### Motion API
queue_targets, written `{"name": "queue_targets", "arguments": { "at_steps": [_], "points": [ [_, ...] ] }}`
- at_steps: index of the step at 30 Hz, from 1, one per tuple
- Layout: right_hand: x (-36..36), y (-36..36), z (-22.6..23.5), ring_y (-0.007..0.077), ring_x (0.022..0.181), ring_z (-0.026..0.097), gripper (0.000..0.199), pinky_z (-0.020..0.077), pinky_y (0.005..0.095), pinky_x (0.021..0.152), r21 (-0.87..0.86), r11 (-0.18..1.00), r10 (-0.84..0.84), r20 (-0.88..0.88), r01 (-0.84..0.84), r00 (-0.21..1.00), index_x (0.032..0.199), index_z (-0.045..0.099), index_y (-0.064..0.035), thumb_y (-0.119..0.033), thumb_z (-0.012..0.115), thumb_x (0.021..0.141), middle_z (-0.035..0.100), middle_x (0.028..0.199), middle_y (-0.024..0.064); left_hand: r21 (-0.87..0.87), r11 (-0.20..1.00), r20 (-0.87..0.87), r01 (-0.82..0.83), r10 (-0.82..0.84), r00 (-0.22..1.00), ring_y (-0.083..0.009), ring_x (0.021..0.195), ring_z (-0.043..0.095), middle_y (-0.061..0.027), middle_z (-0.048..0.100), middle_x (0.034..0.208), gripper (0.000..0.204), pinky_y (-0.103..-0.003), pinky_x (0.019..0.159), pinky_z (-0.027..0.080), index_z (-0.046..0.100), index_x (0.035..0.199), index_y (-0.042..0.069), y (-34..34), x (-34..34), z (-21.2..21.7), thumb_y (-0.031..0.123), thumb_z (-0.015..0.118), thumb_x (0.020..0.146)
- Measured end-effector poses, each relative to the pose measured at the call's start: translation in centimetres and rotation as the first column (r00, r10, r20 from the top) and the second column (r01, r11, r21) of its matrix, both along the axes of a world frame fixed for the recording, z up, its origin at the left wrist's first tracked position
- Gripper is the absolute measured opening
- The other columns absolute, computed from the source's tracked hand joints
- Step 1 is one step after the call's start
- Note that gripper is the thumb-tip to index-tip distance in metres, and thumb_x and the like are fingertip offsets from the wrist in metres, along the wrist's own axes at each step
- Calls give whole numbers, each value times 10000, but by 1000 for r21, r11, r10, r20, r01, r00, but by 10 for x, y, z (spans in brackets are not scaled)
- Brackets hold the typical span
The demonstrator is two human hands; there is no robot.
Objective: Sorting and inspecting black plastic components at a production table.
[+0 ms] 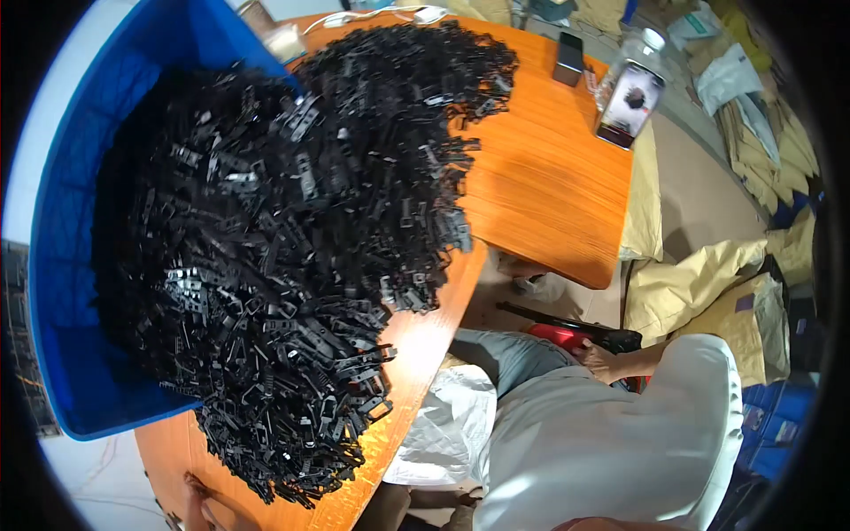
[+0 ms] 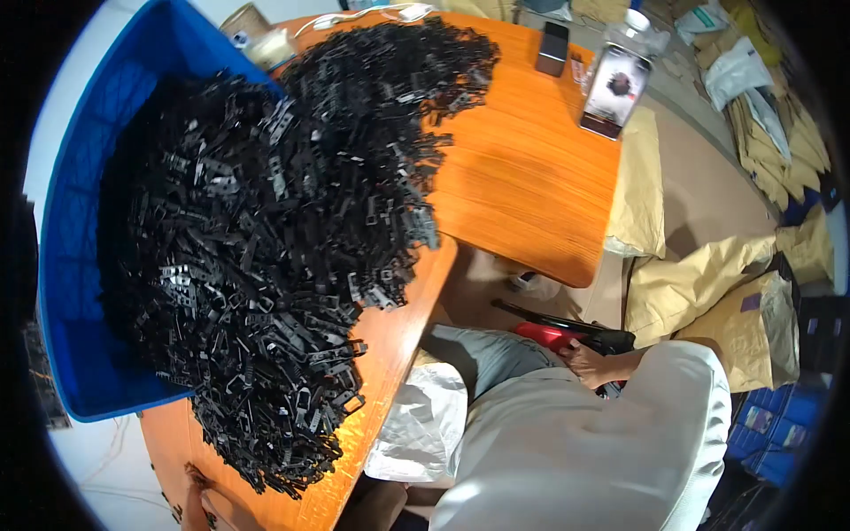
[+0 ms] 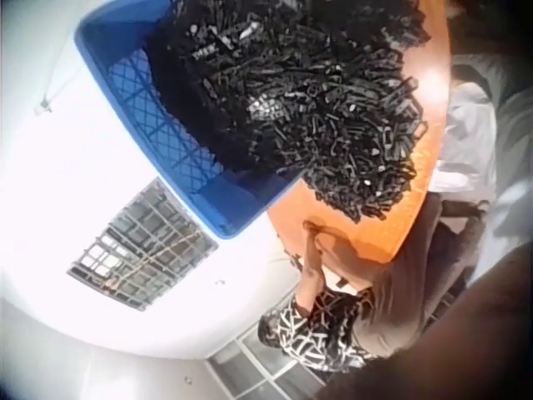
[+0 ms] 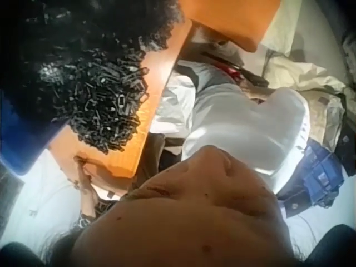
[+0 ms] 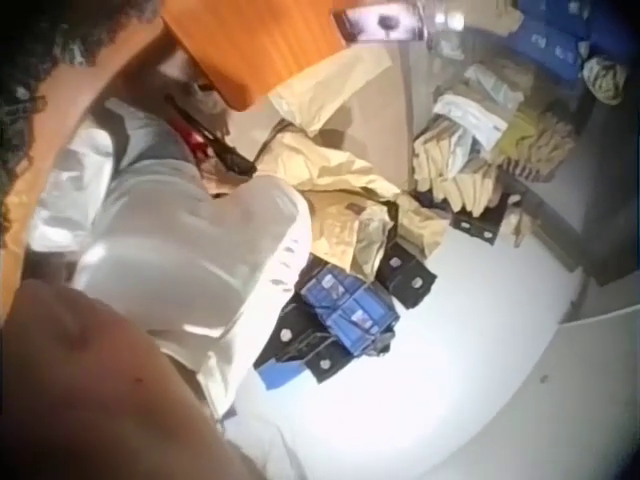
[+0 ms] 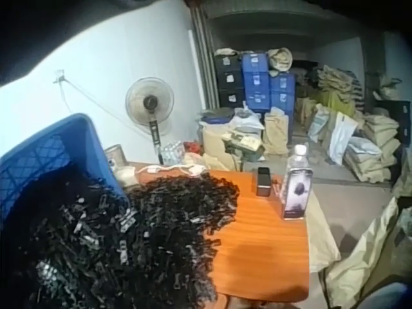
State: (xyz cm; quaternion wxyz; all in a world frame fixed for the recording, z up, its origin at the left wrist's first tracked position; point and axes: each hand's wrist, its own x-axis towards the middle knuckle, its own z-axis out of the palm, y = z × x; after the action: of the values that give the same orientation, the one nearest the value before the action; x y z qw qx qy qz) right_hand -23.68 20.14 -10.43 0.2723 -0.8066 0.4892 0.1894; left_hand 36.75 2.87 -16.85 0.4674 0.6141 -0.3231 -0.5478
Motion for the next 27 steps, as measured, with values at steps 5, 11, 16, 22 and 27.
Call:
{"name": "queue_targets", "arguments": {
  "at_steps": [5, 11, 16, 22, 27],
  "points": [
    [-14, -59, 1, 331, 978, 504, 371, 365, 453, 851, 394, 916, 106, -43, -80, 993, 890, 631, -29, -293, 534, 648, 608, 876, 175, 60, 997, -373, 39, -14, 928, -174, 667, 489, -51, 473, 756, 159, -257, 551, 408, 534, 841, 39, -130, 159, 50, 181, 464, 824],
    [-4, -110, 29, 333, 920, 532, 346, 392, 441, 796, 484, 875, 62, -60, -25, 996, 864, 628, -11, -268, 530, 655, 608, 854, 190, 25, 990, -714, 141, -81, 696, -155, 618, 464, -22, 431, 700, 123, -232, 498, 389, 519, 795, 69, -311, 314, 244, 186, 482, 794],
    [1, -109, 42, 335, 871, 556, 326, 415, 432, 750, 519, 849, -49, -104, 97, 993, 843, 626, 3, -248, 526, 661, 608, 835, 202, 59, 951, -631, 303, -200, 750, -163, 619, 490, -44, 468, 723, 142, -237, 510, 406, 525, 832, 41, -235, 346, 259, 175, 494, 797],
    [-20, -111, 71, 337, 813, 584, 303, 442, 421, 694, 556, 805, -139, -164, 208, 977, 817, 623, 20, -224, 522, 668, 608, 813, 217, 166, 857, -510, 488, -349, 786, -175, 621, 531, -77, 522, 758, 182, -244, 529, 432, 535, 887, 0, -38, 364, 297, 159, 512, 802],
    [-40, -144, 102, 319, 760, 590, 231, 460, 405, 689, 318, 927, -221, 28, 201, 975, 819, 627, -4, -197, 506, 780, 614, 778, 181, 289, 766, -381, 575, -459, 803, -185, 622, 564, -105, 568, 787, 221, -250, 544, 454, 543, 933, -35, 54, 347, 307, 146, 527, 806]
  ]
}}
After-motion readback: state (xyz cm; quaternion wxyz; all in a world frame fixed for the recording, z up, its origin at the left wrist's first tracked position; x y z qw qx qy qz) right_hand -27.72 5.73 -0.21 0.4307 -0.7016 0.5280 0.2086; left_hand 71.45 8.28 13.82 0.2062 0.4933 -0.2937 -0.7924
